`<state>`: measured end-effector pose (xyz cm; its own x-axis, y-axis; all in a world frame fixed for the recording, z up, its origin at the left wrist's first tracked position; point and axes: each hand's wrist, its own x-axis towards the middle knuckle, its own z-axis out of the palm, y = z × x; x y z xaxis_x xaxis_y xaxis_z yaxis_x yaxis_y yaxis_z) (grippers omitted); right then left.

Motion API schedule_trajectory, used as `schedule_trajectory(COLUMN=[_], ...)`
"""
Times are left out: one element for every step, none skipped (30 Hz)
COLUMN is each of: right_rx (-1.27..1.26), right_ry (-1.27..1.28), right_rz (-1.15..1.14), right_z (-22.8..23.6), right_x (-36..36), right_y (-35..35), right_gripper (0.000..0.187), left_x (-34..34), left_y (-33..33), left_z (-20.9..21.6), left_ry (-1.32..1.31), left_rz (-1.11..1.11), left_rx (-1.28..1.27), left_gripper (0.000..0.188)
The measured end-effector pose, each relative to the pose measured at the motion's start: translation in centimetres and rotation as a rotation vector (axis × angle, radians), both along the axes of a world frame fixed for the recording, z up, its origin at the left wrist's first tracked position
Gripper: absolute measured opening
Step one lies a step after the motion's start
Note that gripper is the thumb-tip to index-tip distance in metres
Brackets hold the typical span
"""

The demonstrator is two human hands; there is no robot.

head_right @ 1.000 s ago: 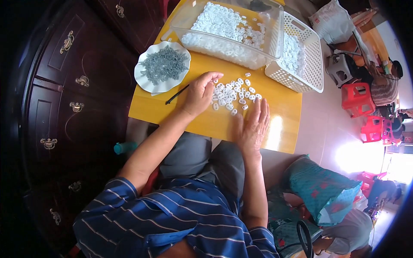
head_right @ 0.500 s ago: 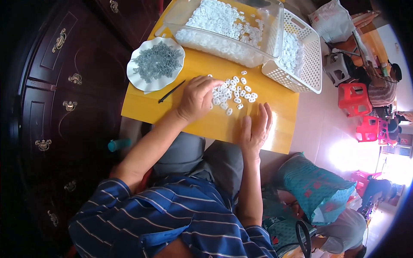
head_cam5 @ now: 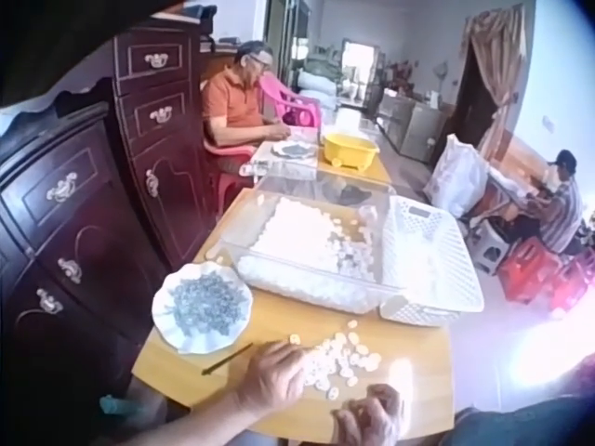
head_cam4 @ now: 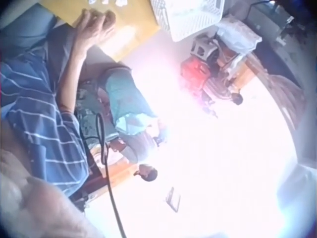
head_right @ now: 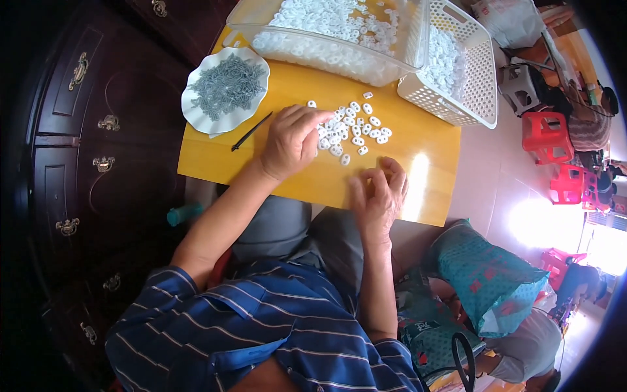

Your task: The person is sorting small white plastic components and manually attaching silver metal pieces to them at a table.

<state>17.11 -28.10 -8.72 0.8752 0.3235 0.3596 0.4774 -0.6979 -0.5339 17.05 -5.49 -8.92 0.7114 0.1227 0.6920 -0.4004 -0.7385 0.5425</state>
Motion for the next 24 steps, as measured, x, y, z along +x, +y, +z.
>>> schedule_trajectory(right_rx=[-0.002, -0.003, -0.003, -0.003, -0.002, 0.005, 0.008, 0.012, 0.021, 0.019, 0.018, 0.030, 0.029, 0.027, 0.031, 0.036, 0.036, 0.035, 0.071, 0.065, 0.071, 0.083, 0.088, 0.089], right_ry=[0.003, 0.006, 0.003, -0.005, -0.013, -0.012, -0.026, -0.039, -0.037, -0.044, -0.051, -0.049, -0.053, -0.056, -0.068, -0.068, -0.072, -0.077, -0.067, -0.069, -0.044, -0.018, -0.019, -0.043], right_rz=[-0.003, -0.006, -0.007, 0.001, 0.009, 0.016, 0.014, 0.012, 0.018, 0.011, 0.005, 0.010, 0.007, 0.003, 0.002, 0.000, 0.000, -0.001, 0.015, 0.024, 0.022, 0.024, 0.032, 0.023], right_z=[0.0, 0.0, -0.1, -0.2, -0.3, -0.4, -0.4, -0.4, -0.4, -0.3, -0.3, -0.4, -0.5, -0.6, -0.7, -0.6, -0.5, -0.4, -0.3, -0.5, -0.5, -0.6, -0.8, -0.9], right_x=[0.1, 0.2, 0.2, 0.2, 0.1, 0.1, 0.1, 0.0, 0.0, 0.0, 0.0, 0.1, 0.1, 0.1, 0.2, 0.2, 0.2, 0.3, 0.2, 0.2, 0.1, 0.0, 0.1, 0.2], right_y=[0.0, 0.0, 0.0, 0.0, 0.1, 0.1, 0.0, 0.0, 0.0, 0.0, 0.0, -0.1, -0.3, -0.4, -0.5, -0.5, -0.4, -0.4, -0.2, -0.1, 0.1, 0.5, 0.3, -0.4], right_gripper=[0.023, 0.023, 0.023, 0.022, 0.021, 0.021, 0.020, 0.020, 0.020, 0.020, 0.020, 0.020, 0.020, 0.021, 0.022, 0.022, 0.021, 0.020, 0.020, 0.019, 0.018, 0.018, 0.018, 0.019], left_x=[-0.2, -0.6, -1.0, -1.4, -1.6, -1.8, -2.0, -2.2, -2.4, -2.6, -2.8, -2.9, -3.0, -3.0, -3.0, -2.9, -2.9, -2.7, -2.5, -2.5, -2.5, -2.6, -2.7, -2.6], left_y=[-0.2, -0.4, -0.6, -0.7, -0.8, -0.9, -1.0, -1.1, -1.3, -1.5, -1.7, -1.9, -2.1, -2.4, -2.6, -2.6, -2.5, -2.5, -2.3, -2.4, -2.6, -2.4, -2.7, -3.7], left_z=[0.3, 0.4, 0.5, 0.6, 0.5, 0.1, 0.1, 0.1, 0.2, 0.4, 0.5, 0.5, 0.4, 0.3, 0.3, 0.5, 0.7, 0.8, 0.5, 0.3, 0.2, 0.3, 0.4, 0.5], left_ry=[0.023, 0.020, 0.087, 0.156, 0.156, 0.151, 0.147, 0.150, 0.194, 0.238, 0.254, 0.257, 0.240, 0.222, 0.217, 0.216, 0.213, 0.208, 0.194, 0.190, 0.199, 0.210, 0.283, 0.284], left_rz=[0.001, 0.000, -0.001, 0.005, 0.011, 0.005, -0.002, 0.004, 0.010, 0.018, 0.006, 0.014, -0.014, -0.043, -0.059, -0.059, -0.039, -0.020, -0.020, -0.022, 0.003, 0.035, -0.034, -0.024], left_rx=[0.045, 0.045, 0.099, 0.157, 0.162, 0.232, 0.303, 0.311, 0.339, 0.369, 0.385, 0.396, 0.416, 0.435, 0.425, 0.430, 0.429, 0.425, 0.436, 0.435, 0.448, 0.466, 0.444, 0.448], left_gripper=[0.027, 0.027, 0.028, 0.029, 0.029, 0.028, 0.028, 0.028, 0.027, 0.026, 0.025, 0.025, 0.025, 0.025, 0.026, 0.026, 0.026, 0.026, 0.025, 0.025, 0.026, 0.026, 0.028, 0.028])
